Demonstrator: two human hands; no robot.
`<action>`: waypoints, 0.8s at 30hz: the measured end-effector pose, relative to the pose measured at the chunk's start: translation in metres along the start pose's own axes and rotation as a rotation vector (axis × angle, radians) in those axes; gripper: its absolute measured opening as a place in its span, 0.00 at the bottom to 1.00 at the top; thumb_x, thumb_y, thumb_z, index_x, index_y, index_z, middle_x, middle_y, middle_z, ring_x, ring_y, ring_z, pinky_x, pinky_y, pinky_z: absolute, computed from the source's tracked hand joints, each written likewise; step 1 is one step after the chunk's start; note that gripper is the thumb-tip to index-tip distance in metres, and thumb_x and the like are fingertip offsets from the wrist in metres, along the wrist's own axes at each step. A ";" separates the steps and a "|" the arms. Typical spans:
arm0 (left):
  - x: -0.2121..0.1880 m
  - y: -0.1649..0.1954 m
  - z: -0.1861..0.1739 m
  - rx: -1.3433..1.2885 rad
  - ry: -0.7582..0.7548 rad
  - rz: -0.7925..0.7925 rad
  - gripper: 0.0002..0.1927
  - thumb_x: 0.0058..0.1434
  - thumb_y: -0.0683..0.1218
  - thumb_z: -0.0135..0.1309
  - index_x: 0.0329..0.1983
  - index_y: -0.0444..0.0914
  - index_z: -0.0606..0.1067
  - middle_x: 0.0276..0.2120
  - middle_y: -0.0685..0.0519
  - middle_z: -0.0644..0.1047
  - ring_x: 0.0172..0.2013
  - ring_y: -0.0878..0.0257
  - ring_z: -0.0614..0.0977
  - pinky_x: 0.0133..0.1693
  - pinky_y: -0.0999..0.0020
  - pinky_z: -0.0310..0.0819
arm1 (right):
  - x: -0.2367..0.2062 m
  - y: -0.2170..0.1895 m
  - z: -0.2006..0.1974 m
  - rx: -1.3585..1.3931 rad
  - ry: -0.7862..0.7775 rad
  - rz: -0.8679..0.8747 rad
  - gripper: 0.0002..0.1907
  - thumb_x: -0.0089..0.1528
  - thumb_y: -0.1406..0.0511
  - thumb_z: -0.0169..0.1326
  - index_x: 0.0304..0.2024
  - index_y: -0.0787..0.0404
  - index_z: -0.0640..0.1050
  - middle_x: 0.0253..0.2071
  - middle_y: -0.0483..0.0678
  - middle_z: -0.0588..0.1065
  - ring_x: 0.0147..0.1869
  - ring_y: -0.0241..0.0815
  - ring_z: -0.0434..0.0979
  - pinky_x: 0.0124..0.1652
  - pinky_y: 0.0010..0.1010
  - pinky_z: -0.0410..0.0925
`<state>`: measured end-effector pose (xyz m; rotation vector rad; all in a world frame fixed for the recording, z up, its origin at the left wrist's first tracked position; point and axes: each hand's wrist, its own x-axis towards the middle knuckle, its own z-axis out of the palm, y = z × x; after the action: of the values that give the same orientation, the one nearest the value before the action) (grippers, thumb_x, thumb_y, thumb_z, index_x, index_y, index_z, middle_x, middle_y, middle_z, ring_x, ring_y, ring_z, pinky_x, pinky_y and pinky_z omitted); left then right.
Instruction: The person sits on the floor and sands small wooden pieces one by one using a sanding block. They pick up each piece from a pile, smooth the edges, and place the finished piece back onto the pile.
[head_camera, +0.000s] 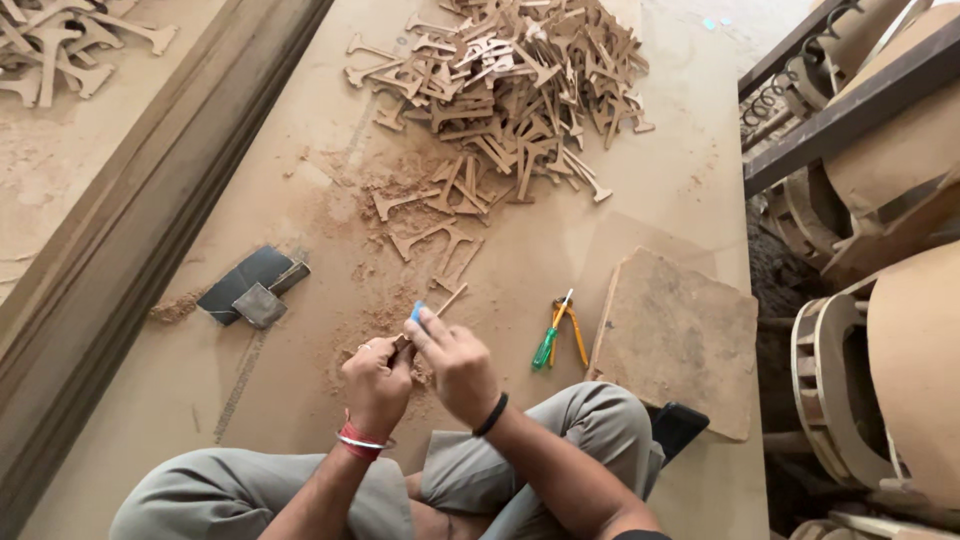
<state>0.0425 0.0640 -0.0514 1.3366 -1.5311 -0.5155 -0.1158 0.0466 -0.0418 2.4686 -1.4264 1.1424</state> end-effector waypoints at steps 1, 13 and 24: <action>-0.001 0.000 -0.001 -0.032 -0.015 -0.043 0.04 0.60 0.41 0.60 0.34 0.35 0.81 0.27 0.47 0.79 0.28 0.52 0.81 0.32 0.59 0.72 | 0.001 0.002 -0.001 -0.014 0.032 -0.004 0.23 0.58 0.73 0.49 0.56 0.64 0.78 0.59 0.59 0.76 0.51 0.57 0.78 0.51 0.41 0.71; -0.003 0.001 -0.002 -0.138 -0.056 -0.244 0.06 0.60 0.42 0.61 0.31 0.34 0.81 0.22 0.49 0.79 0.23 0.62 0.79 0.28 0.66 0.71 | 0.004 0.008 -0.003 -0.055 -0.024 0.137 0.25 0.58 0.76 0.46 0.57 0.64 0.79 0.59 0.59 0.77 0.42 0.54 0.77 0.45 0.40 0.72; -0.012 -0.011 0.012 -0.718 -0.097 -0.543 0.08 0.69 0.40 0.53 0.39 0.30 0.80 0.25 0.56 0.77 0.25 0.71 0.76 0.27 0.73 0.74 | 0.001 0.004 -0.006 -0.102 0.004 0.072 0.27 0.55 0.75 0.47 0.58 0.66 0.78 0.60 0.60 0.75 0.44 0.56 0.76 0.46 0.41 0.71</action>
<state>0.0363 0.0682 -0.0697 1.1331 -0.8826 -1.3415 -0.1215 0.0460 -0.0380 2.3638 -1.5436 1.0573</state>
